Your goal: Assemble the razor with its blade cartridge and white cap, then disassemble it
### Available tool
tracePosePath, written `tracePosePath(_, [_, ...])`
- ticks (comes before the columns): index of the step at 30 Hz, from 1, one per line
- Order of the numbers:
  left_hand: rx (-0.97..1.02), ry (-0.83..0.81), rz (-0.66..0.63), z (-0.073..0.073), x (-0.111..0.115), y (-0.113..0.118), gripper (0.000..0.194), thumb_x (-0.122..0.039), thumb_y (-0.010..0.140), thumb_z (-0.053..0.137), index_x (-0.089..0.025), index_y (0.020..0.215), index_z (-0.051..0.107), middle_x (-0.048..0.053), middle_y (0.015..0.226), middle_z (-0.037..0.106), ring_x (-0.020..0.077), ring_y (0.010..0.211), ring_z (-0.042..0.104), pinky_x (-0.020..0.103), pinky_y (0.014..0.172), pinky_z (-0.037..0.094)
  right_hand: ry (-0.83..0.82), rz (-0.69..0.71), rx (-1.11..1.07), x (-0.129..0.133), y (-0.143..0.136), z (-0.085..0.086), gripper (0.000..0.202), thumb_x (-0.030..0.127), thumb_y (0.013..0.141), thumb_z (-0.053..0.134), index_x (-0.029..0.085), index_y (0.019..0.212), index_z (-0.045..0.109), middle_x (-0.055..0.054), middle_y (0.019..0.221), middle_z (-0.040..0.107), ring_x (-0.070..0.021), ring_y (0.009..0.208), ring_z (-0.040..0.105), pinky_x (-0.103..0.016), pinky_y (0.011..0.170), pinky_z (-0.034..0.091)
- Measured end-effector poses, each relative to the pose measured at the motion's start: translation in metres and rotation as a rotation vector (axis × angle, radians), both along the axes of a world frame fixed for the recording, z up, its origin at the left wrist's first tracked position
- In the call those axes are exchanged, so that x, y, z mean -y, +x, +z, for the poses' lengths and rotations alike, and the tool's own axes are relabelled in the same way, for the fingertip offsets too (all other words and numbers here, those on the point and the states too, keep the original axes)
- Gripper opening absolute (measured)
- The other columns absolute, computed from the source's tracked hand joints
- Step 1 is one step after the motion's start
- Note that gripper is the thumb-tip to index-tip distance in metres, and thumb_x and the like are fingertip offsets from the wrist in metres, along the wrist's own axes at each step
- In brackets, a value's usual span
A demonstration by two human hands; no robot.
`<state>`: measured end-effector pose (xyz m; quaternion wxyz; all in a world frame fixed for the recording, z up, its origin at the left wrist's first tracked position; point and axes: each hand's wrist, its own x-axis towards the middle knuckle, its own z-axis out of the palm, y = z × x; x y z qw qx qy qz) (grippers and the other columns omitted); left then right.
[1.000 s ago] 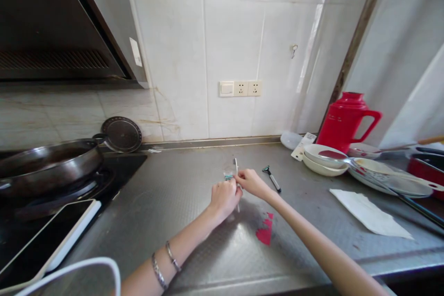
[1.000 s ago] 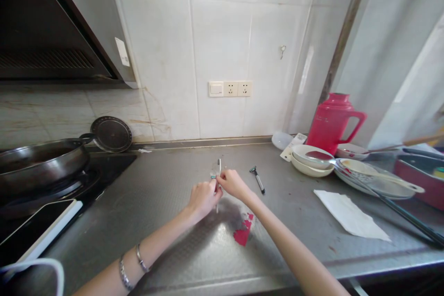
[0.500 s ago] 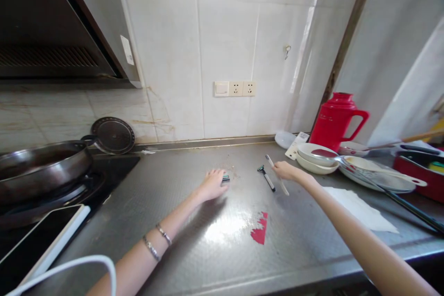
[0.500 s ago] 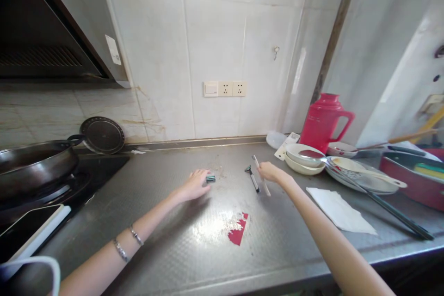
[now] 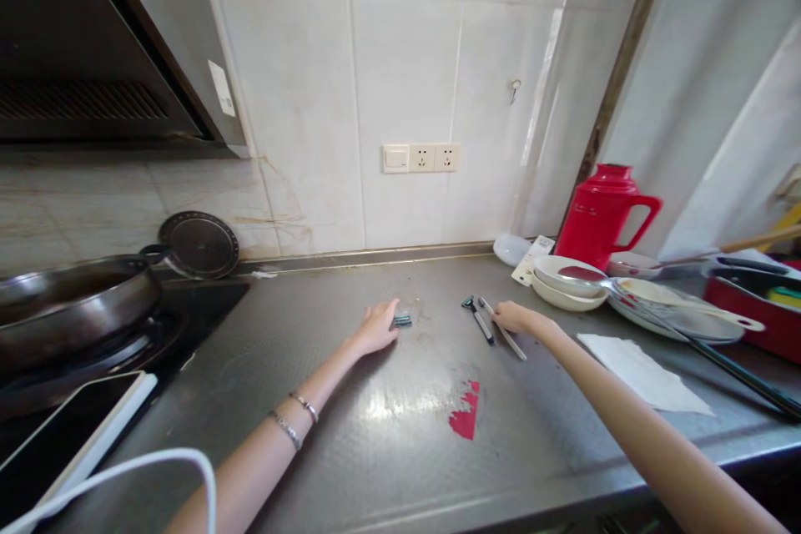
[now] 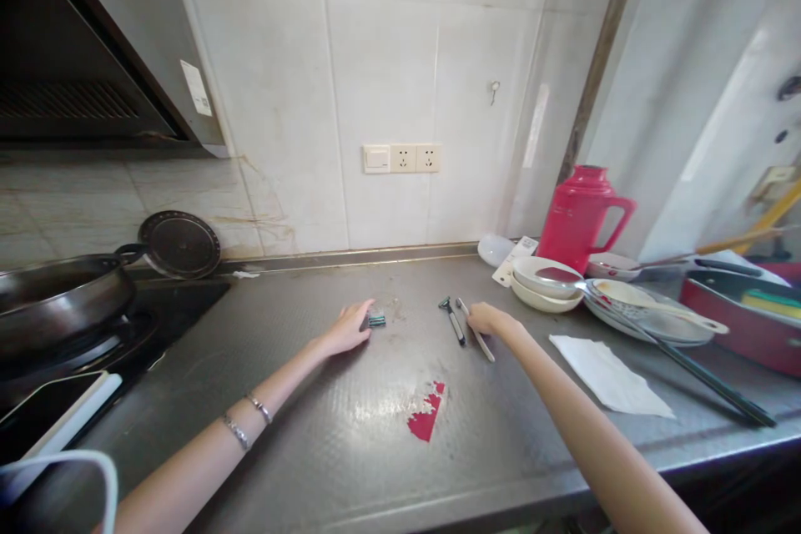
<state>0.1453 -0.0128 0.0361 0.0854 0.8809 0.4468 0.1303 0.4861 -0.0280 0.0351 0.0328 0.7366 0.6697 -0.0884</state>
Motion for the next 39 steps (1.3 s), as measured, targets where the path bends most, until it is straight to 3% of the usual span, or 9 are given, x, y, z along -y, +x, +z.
tracePosePath(8, [0.060,-0.023,0.040,-0.005,-0.009,-0.003,0.056,-0.021,0.077,0.048,-0.018,0.130,0.032,0.010,0.128,0.051,0.0208,0.121,0.044,0.041,0.103,0.028,0.011,0.017,0.022,0.005,0.000,0.002,0.039,0.035,0.087,0.042,0.008,0.088,0.070,-0.021,0.098,0.067,-0.0254,0.091,0.064,-0.028,0.073,0.044])
tracePosePath(12, [0.092,-0.030,0.032,-0.010,-0.013,-0.003,0.064,-0.028,0.074,0.053,-0.017,0.132,0.028,0.011,0.129,0.050,0.0221,0.120,0.044,0.041,0.103,0.028,0.027,0.025,0.039,0.008,0.001,0.008,0.046,0.038,0.089,0.037,0.007,0.088,0.070,-0.022,0.095,0.067,-0.0259,0.089,0.064,-0.029,0.071,0.044])
tracePosePath(16, [0.151,-0.053,0.017,-0.011,-0.016,-0.001,0.075,-0.030,0.073,0.055,-0.016,0.136,0.017,0.011,0.126,0.052,0.0240,0.118,0.046,0.043,0.103,0.025,0.073,0.051,0.060,0.013,-0.002,0.020,0.046,0.037,0.089,0.035,0.007,0.085,0.069,-0.023,0.093,0.067,-0.0272,0.088,0.064,-0.030,0.071,0.043])
tracePosePath(20, [0.191,-0.032,-0.001,-0.009,-0.016,0.003,0.073,-0.025,0.071,0.057,-0.017,0.135,0.021,0.009,0.116,0.057,0.0246,0.108,0.052,0.042,0.100,0.029,0.142,0.112,0.063,0.023,-0.013,0.038,0.036,0.037,0.087,0.039,0.013,0.091,0.066,-0.017,0.093,0.066,-0.0260,0.087,0.063,-0.031,0.071,0.042])
tracePosePath(23, [0.216,-0.004,-0.042,-0.005,-0.010,0.010,0.074,-0.025,0.069,0.060,-0.017,0.134,0.024,0.010,0.116,0.055,0.0255,0.107,0.052,0.040,0.097,0.033,0.223,0.232,0.020,0.035,-0.033,0.048,0.033,0.037,0.082,0.048,0.020,0.109,0.058,-0.011,0.107,0.061,-0.0223,0.092,0.060,-0.028,0.075,0.042])
tracePosePath(26, [0.245,0.021,-0.150,0.002,0.004,0.020,0.075,-0.025,0.068,0.061,-0.018,0.134,0.026,0.010,0.117,0.053,0.0252,0.108,0.050,0.038,0.096,0.034,0.307,0.464,-0.100,0.047,-0.060,0.050,0.056,0.040,0.074,0.060,0.019,0.124,0.047,-0.012,0.119,0.052,-0.0238,0.102,0.055,-0.029,0.081,0.042])
tracePosePath(30, [0.296,0.031,-0.285,0.013,0.026,0.034,0.078,-0.029,0.067,0.064,-0.018,0.133,0.026,0.010,0.116,0.053,0.0249,0.107,0.050,0.038,0.095,0.035,0.333,0.572,-0.169,0.058,-0.089,0.048,0.077,0.042,0.065,0.068,0.016,0.131,0.038,-0.015,0.126,0.046,-0.0277,0.113,0.047,-0.035,0.090,0.039])
tracePosePath(36, [0.316,0.024,-0.345,0.023,0.048,0.045,0.074,-0.031,0.068,0.065,-0.017,0.131,0.030,0.012,0.116,0.053,0.0259,0.106,0.050,0.040,0.093,0.037,0.301,0.678,-0.127,0.069,-0.101,0.055,0.050,0.034,0.070,0.063,0.021,0.117,0.050,-0.010,0.118,0.051,-0.0249,0.104,0.052,-0.033,0.079,0.045])
tracePosePath(39, [0.310,0.015,-0.344,0.022,0.050,0.046,0.075,-0.035,0.069,0.065,-0.018,0.132,0.029,0.013,0.121,0.051,0.0270,0.110,0.049,0.041,0.095,0.036,0.277,0.662,-0.125,0.070,-0.100,0.057,0.049,0.032,0.069,0.064,0.020,0.115,0.052,-0.010,0.114,0.052,-0.0242,0.100,0.053,-0.032,0.078,0.045])
